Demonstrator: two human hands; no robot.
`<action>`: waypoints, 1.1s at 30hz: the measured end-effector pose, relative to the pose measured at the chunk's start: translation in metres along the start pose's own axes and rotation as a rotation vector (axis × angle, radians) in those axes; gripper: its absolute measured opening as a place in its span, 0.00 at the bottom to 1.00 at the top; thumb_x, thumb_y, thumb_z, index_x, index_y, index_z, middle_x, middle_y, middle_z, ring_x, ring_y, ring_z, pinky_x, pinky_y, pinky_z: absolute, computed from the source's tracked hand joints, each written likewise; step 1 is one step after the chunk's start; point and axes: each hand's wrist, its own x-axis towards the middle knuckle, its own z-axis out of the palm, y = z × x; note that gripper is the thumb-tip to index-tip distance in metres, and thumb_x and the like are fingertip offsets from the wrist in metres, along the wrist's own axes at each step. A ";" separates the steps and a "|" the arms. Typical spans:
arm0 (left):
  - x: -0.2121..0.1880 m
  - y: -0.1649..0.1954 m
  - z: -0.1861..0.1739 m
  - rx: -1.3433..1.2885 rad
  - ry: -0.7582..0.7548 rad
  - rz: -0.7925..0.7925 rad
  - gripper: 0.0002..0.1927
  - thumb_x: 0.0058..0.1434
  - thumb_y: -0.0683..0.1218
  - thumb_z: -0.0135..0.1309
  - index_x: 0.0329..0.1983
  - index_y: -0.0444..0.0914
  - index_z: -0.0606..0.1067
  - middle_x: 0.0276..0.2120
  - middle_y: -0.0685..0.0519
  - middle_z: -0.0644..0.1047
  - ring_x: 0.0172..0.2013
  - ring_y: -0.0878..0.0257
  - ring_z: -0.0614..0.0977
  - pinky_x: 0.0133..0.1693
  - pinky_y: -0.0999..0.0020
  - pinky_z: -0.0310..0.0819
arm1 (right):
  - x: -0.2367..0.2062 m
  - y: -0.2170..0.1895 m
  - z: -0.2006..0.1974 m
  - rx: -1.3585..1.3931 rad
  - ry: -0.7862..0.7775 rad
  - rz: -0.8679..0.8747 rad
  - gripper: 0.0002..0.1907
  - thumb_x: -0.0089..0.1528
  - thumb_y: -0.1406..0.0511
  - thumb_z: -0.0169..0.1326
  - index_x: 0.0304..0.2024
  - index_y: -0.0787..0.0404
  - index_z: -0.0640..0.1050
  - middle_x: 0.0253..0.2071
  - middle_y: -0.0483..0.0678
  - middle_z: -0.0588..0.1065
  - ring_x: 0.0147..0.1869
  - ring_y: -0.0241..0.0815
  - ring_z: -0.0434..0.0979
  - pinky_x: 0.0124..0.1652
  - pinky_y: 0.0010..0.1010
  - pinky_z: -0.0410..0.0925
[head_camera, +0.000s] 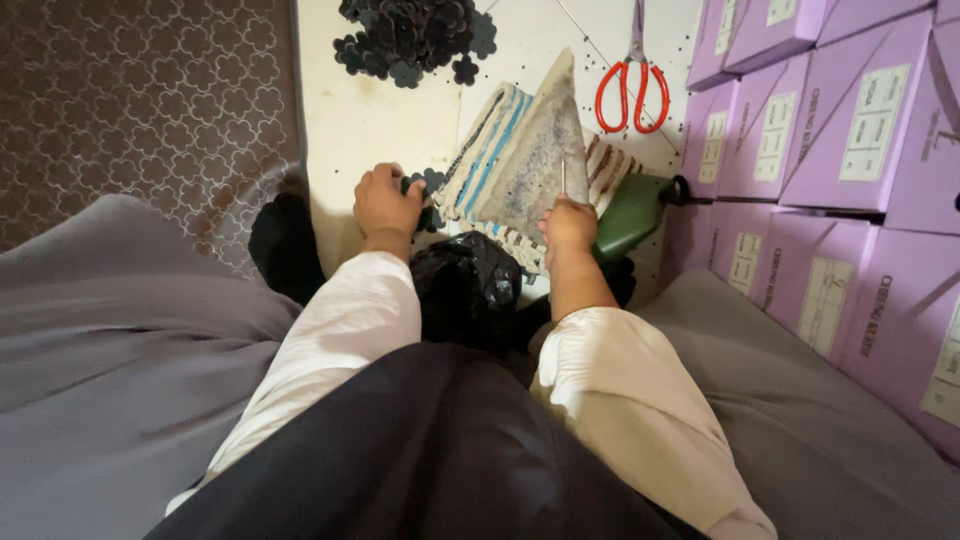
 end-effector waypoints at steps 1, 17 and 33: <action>0.003 0.003 0.004 0.021 -0.029 -0.031 0.12 0.52 0.52 0.68 0.35 0.44 0.80 0.40 0.49 0.78 0.47 0.46 0.77 0.47 0.50 0.74 | 0.001 0.002 0.000 0.006 0.000 -0.013 0.10 0.66 0.58 0.53 0.43 0.57 0.75 0.30 0.46 0.75 0.27 0.39 0.74 0.29 0.33 0.66; 0.004 0.023 -0.001 0.128 -0.260 0.006 0.15 0.48 0.50 0.68 0.35 0.41 0.79 0.45 0.44 0.77 0.48 0.43 0.77 0.50 0.54 0.74 | 0.008 0.019 0.007 0.032 0.131 -0.201 0.09 0.59 0.64 0.55 0.34 0.65 0.77 0.27 0.52 0.75 0.24 0.45 0.75 0.26 0.37 0.70; 0.011 -0.021 0.002 0.079 0.144 0.434 0.12 0.55 0.40 0.59 0.43 0.43 0.83 0.46 0.48 0.82 0.49 0.46 0.80 0.49 0.54 0.73 | 0.010 0.021 0.008 -0.133 0.243 -0.276 0.11 0.57 0.61 0.59 0.36 0.63 0.80 0.40 0.55 0.80 0.44 0.50 0.81 0.46 0.38 0.72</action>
